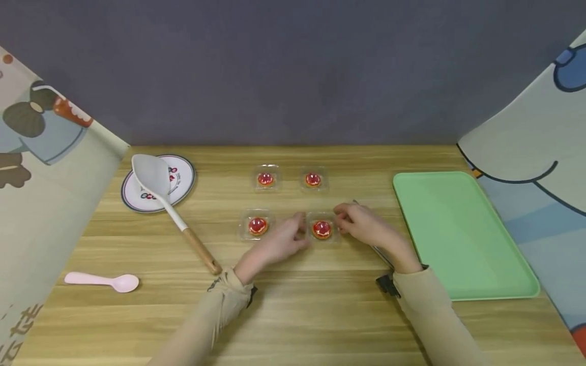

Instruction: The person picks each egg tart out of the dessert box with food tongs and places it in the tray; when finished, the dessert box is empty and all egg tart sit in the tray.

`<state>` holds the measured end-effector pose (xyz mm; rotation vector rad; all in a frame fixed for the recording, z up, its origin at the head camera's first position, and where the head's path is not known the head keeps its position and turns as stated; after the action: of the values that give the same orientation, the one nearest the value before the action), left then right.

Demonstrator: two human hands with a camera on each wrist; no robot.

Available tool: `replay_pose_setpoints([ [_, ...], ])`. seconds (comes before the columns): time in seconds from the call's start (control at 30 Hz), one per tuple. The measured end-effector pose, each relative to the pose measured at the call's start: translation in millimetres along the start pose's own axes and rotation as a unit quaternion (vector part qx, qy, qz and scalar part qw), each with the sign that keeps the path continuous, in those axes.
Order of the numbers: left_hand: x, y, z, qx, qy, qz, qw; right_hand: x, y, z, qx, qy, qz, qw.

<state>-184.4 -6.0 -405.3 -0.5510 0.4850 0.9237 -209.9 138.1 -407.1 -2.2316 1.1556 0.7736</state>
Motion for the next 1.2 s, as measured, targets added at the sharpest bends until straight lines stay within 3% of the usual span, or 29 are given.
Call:
replay_pose_setpoints([
  [0.47,-4.7,2.7,-9.2,-0.019,-0.013,0.033,0.9992,4.7,5,-1,-0.028,0.059,0.016,0.998],
  [0.67,-8.3,5.0,-8.6,-0.016,-0.013,0.046,0.9987,9.6,9,0,-0.007,0.096,0.009,0.995],
  [0.87,-9.2,5.0,-4.1,0.007,0.012,0.053,0.9985,9.9,9,-1,-0.005,0.081,0.006,0.997],
  [1.2,-8.1,5.2,-6.8,-0.001,0.008,0.052,0.9986,11.2,9,1,-0.009,0.085,-0.002,0.996],
])
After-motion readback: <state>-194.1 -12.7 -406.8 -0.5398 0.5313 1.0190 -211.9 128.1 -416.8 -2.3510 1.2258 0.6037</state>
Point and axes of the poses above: each hand's wrist, its own y-axis towards the middle knuckle, its own x-axis out of the palm, z = x × y, the point moved 10 cm from there along y, towards the middle knuckle, and after that the axes turned 4 degrees about -x, right-handed, at the moved point
